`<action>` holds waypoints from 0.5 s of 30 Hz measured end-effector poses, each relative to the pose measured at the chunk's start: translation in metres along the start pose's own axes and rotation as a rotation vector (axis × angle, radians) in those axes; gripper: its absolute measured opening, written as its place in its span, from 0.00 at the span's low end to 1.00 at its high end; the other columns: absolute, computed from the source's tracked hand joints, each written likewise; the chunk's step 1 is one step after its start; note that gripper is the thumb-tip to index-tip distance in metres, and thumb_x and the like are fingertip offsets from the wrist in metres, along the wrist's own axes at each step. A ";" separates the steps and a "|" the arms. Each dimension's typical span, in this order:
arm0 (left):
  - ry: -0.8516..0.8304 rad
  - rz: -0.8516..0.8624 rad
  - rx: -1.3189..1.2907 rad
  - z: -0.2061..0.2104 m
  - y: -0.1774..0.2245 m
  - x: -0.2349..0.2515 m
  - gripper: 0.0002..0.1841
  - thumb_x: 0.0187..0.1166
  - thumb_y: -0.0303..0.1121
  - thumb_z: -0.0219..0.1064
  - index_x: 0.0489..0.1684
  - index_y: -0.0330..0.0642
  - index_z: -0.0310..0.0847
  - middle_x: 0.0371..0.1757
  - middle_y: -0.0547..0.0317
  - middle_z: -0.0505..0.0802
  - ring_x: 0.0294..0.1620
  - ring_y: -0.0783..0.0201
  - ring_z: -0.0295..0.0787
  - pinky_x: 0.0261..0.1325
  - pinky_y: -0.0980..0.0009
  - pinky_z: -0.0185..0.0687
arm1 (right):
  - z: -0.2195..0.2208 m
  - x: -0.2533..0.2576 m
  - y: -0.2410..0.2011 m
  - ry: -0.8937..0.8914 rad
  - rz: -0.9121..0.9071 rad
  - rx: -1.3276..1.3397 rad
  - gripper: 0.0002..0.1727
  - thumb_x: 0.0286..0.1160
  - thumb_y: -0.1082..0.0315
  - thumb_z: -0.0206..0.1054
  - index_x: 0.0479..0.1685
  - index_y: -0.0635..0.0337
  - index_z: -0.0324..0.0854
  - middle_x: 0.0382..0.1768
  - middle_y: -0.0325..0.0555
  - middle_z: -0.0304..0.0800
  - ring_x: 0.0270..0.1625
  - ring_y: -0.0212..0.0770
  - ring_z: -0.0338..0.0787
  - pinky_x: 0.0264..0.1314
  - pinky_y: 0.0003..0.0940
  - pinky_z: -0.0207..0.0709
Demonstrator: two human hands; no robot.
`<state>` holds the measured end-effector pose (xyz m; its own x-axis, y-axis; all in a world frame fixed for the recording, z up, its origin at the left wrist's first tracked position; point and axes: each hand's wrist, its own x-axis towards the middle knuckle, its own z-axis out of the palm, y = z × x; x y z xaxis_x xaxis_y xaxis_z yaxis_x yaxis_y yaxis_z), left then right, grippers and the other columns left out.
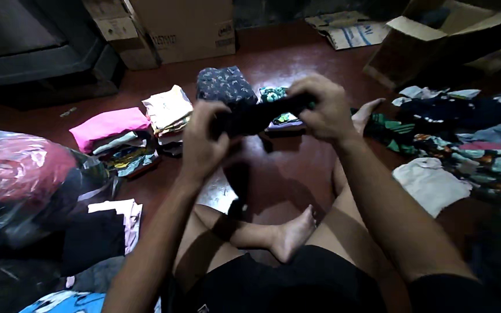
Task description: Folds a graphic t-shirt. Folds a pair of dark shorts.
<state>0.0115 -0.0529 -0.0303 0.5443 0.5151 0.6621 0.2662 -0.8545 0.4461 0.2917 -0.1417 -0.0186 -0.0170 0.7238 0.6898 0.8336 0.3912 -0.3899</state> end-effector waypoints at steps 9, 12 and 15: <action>-0.738 -0.363 0.135 0.209 -0.005 -0.250 0.22 0.64 0.38 0.72 0.59 0.47 0.83 0.61 0.54 0.89 0.67 0.51 0.83 0.74 0.46 0.73 | 0.104 -0.293 0.084 -0.449 0.622 0.073 0.12 0.62 0.80 0.71 0.40 0.55 0.93 0.67 0.45 0.88 0.72 0.44 0.85 0.74 0.46 0.81; -0.946 -0.433 0.072 0.219 0.008 -0.254 0.26 0.64 0.36 0.73 0.65 0.44 0.80 0.65 0.49 0.87 0.68 0.47 0.83 0.69 0.46 0.78 | 0.104 -0.313 0.081 -0.662 0.700 -0.026 0.11 0.64 0.76 0.71 0.41 0.52 0.92 0.65 0.42 0.89 0.70 0.44 0.85 0.73 0.50 0.80; -0.971 -0.467 0.050 0.210 0.015 -0.255 0.27 0.62 0.35 0.73 0.65 0.43 0.79 0.66 0.47 0.86 0.68 0.46 0.83 0.65 0.47 0.81 | 0.093 -0.311 0.080 -0.794 0.673 -0.020 0.11 0.65 0.74 0.72 0.44 0.50 0.91 0.60 0.42 0.91 0.66 0.45 0.87 0.70 0.53 0.81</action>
<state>0.0439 -0.2110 -0.3192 0.7733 0.5367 -0.3375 0.6311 -0.6002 0.4915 0.3124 -0.2821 -0.3210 0.1024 0.9576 -0.2694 0.8145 -0.2362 -0.5299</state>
